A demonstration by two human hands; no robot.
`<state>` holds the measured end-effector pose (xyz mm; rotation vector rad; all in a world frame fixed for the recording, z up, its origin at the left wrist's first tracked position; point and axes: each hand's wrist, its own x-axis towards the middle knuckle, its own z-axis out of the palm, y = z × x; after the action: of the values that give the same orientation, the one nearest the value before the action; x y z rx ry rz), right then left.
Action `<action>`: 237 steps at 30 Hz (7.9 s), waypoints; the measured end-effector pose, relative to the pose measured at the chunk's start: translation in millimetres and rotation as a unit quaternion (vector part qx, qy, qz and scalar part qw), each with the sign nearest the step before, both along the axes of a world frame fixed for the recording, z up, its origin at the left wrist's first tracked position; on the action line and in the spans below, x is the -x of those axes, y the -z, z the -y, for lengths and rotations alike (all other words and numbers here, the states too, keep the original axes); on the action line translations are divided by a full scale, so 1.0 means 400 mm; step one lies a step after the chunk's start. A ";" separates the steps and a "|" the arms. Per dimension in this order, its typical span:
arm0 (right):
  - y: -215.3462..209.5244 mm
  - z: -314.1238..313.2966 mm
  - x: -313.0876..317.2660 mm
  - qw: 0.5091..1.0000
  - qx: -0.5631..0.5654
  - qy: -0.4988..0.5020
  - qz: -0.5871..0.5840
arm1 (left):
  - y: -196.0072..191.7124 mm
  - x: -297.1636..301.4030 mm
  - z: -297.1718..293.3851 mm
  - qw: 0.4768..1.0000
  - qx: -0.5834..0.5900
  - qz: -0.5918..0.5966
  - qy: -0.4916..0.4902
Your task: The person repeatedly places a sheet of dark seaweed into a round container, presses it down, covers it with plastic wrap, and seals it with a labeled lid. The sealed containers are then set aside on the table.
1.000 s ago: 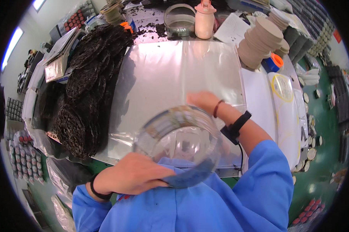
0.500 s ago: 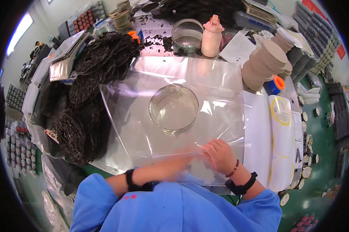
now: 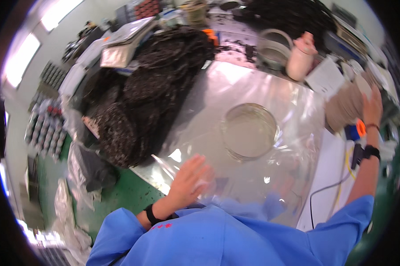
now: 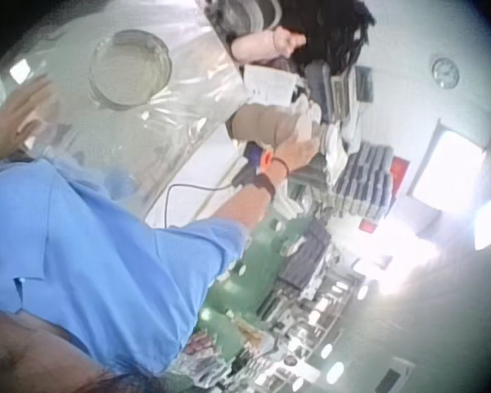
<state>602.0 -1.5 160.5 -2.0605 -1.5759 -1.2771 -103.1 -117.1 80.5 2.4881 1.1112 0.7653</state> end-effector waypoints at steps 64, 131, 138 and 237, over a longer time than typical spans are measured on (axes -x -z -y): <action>0.187 0.191 1.079 0.721 0.652 -0.203 -0.119 | 0.034 -0.268 -0.230 0.895 0.077 -0.413 0.148; 0.332 0.100 1.171 0.755 0.605 -0.173 -0.186 | 0.040 -0.199 -0.034 0.941 -0.157 -0.059 0.294; 0.342 0.097 1.166 0.762 0.594 -0.180 -0.187 | 0.049 -0.304 -0.014 0.886 -0.231 -0.039 0.400; 0.068 0.109 1.012 0.515 0.016 -0.315 -0.797 | -0.200 -0.121 -0.133 0.766 0.247 0.568 -0.170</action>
<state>197.4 -45.2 133.1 -1.2524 -0.9399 0.8864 -54.9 -63.7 160.6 0.9868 1.0196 1.5156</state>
